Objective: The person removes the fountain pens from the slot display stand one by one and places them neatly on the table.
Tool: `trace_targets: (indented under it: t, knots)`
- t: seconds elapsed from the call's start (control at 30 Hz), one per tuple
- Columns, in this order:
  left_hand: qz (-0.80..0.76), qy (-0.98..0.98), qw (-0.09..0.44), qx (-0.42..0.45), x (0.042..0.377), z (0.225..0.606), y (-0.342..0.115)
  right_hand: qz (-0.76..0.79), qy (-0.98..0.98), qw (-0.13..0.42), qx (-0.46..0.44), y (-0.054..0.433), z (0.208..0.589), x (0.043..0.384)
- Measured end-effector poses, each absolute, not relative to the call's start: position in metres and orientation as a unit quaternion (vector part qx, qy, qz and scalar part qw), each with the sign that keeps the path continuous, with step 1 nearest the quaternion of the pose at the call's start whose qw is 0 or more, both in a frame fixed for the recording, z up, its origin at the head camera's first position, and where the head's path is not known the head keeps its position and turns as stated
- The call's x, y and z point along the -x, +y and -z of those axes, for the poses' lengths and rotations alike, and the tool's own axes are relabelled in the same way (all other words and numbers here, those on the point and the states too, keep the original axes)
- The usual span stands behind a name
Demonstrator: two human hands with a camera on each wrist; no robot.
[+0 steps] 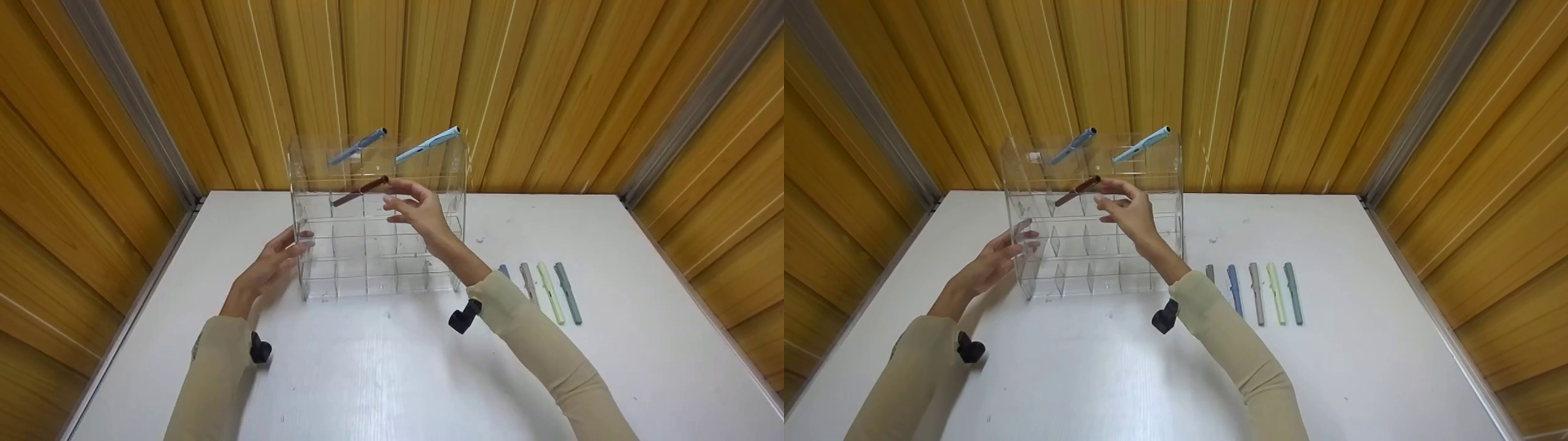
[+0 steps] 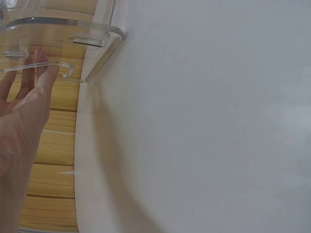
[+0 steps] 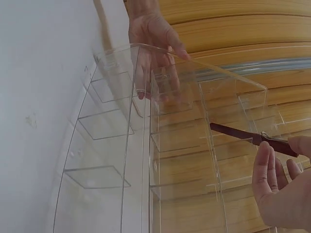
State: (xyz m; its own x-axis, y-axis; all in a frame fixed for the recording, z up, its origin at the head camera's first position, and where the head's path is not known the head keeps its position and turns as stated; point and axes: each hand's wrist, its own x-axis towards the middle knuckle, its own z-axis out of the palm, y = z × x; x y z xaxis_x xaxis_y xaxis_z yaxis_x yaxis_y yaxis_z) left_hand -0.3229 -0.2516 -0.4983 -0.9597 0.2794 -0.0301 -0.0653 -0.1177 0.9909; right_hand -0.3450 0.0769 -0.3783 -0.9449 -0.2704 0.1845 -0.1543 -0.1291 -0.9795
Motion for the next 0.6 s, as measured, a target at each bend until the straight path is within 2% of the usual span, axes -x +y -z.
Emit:
trace_targets:
  t: [0.2,0.6]
  knots:
    - [-0.743,0.654,0.119,-0.082,0.323,0.498,-0.248,0.743,0.655,0.023,0.133,0.066,0.377,0.348]
    - [-0.739,0.656,0.122,-0.097,0.323,0.502,-0.243,0.724,0.675,0.063,0.128,0.054,0.375,0.354]
